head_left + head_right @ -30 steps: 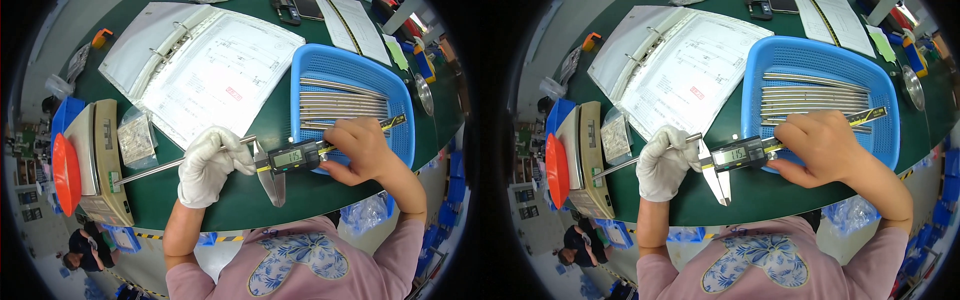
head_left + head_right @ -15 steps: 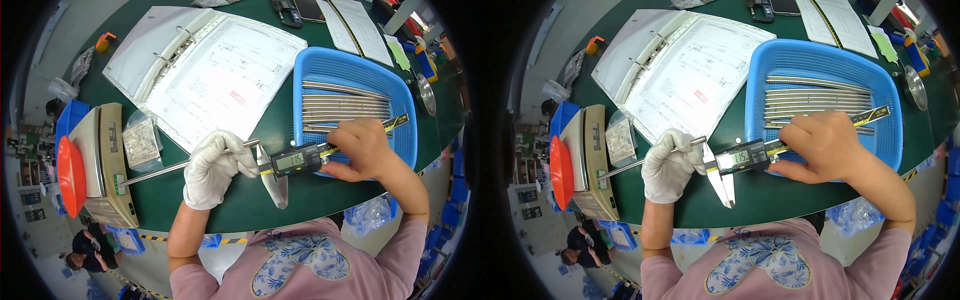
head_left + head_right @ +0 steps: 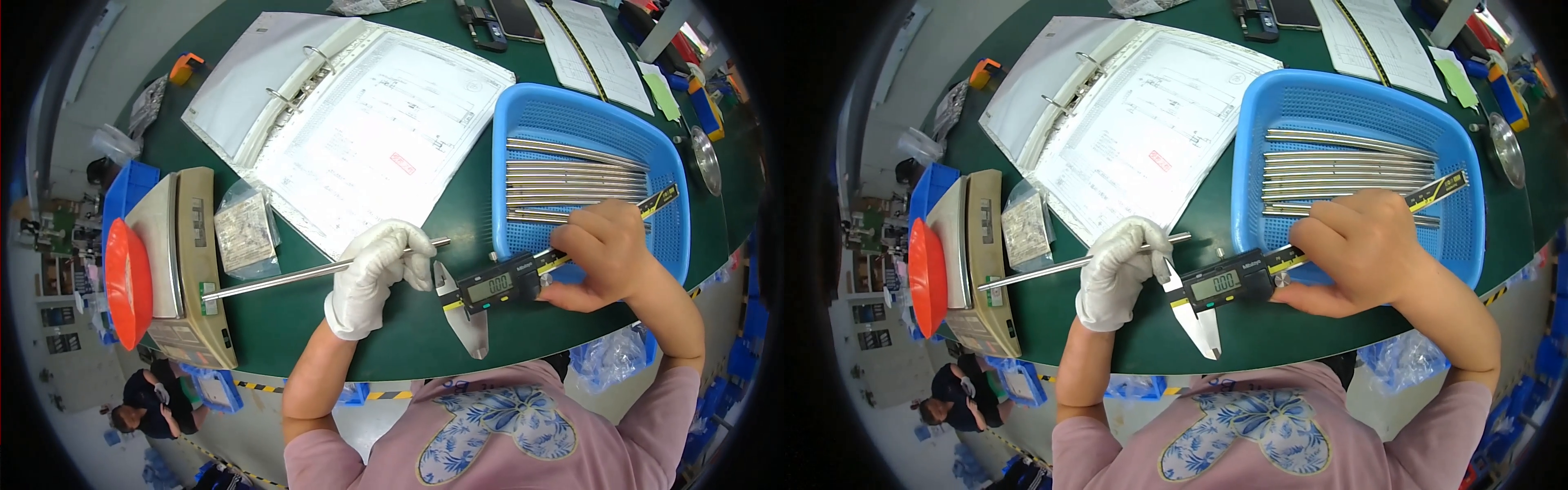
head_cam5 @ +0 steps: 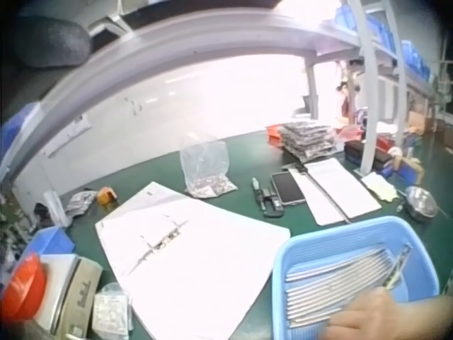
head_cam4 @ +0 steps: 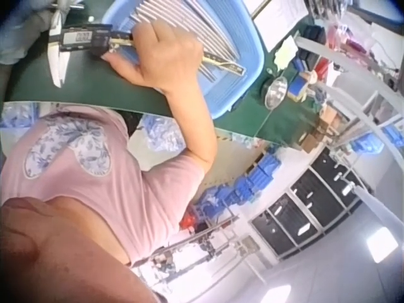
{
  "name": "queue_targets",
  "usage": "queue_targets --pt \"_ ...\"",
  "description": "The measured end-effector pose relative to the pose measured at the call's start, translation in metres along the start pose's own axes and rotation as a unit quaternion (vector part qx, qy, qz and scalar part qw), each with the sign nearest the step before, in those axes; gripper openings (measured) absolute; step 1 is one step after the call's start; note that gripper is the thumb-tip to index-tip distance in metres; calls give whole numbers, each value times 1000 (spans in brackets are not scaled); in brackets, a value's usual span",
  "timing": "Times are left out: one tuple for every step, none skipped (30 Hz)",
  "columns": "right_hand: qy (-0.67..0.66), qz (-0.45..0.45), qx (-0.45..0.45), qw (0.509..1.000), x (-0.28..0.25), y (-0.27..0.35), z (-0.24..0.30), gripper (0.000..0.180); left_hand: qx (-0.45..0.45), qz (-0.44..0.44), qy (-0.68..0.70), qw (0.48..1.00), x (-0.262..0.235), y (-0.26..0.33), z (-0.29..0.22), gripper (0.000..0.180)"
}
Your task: The recorder uses a digital caliper to measure the length and diameter of metal rods and records the data on a sheet.
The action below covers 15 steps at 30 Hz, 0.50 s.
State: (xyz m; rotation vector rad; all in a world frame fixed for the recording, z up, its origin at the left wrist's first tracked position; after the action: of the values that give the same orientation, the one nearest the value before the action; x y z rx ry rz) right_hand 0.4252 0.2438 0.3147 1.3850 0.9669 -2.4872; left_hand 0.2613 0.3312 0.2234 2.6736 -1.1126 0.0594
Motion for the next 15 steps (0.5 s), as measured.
queue_targets --pt "-5 -3 0 1000 -1 0 0 37 1 -4 -2 1000 -3 1 0 31" --pt "-6 -4 -2 1000 -2 1 0 37 -9 0 -37 999 -5 1 1 31" --pt "-5 -5 -2 1000 -2 1 0 37 -19 3 -72 997 -7 0 -1 31" --pt "-3 -5 -1 1000 -3 1 0 37 -21 -10 -122 992 -9 2 -9 31" --pt "-3 -5 0 1000 -3 1 0 37 -22 -10 -122 992 -11 3 -8 31" --pt "-2 -2 -3 1000 -3 1 1 36 -4 -17 -102 995 -13 3 -9 31" --pt "1 1 -6 1000 -3 1 2 34 13 -24 -82 996 -14 3 -10 31" --pt "1 1 -5 1000 -3 1 2 34 13 -23 -81 996 -14 3 -10 31" --pt "8 -13 3 1000 -5 2 1 32 21 -14 -26 999 -12 3 -11 33" --pt "14 -26 12 999 -6 2 0 30 28 -4 30 999 -11 3 -12 34" --pt "15 -25 13 999 -6 3 -1 30 35 4 86 996 -10 3 -12 35" --pt "33 -67 28 997 -11 3 -3 29 51 65 106 991 -9 2 -10 37" --pt "52 -108 42 992 -17 3 -6 29 50 66 108 991 -7 3 -10 37" --pt "62 -102 53 991 -21 1 -7 31 42 86 112 989 -2 3 -10 38" --pt "62 -99 56 991 -21 1 -8 31 34 105 115 987 4 4 -10 38"
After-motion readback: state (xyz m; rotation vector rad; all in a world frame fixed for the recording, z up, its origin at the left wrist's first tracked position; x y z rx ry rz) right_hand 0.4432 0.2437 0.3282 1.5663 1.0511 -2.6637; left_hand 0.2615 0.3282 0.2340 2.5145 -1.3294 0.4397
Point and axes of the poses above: each hand's wrist, its own y-axis away from the middle knuckle, its own x-axis out of the palm, z = x × y, the point moved 7 cm from there along -y, towards the middle knuckle, and after that the axes turned 14 degrees about -y, right-handed, at the moved point
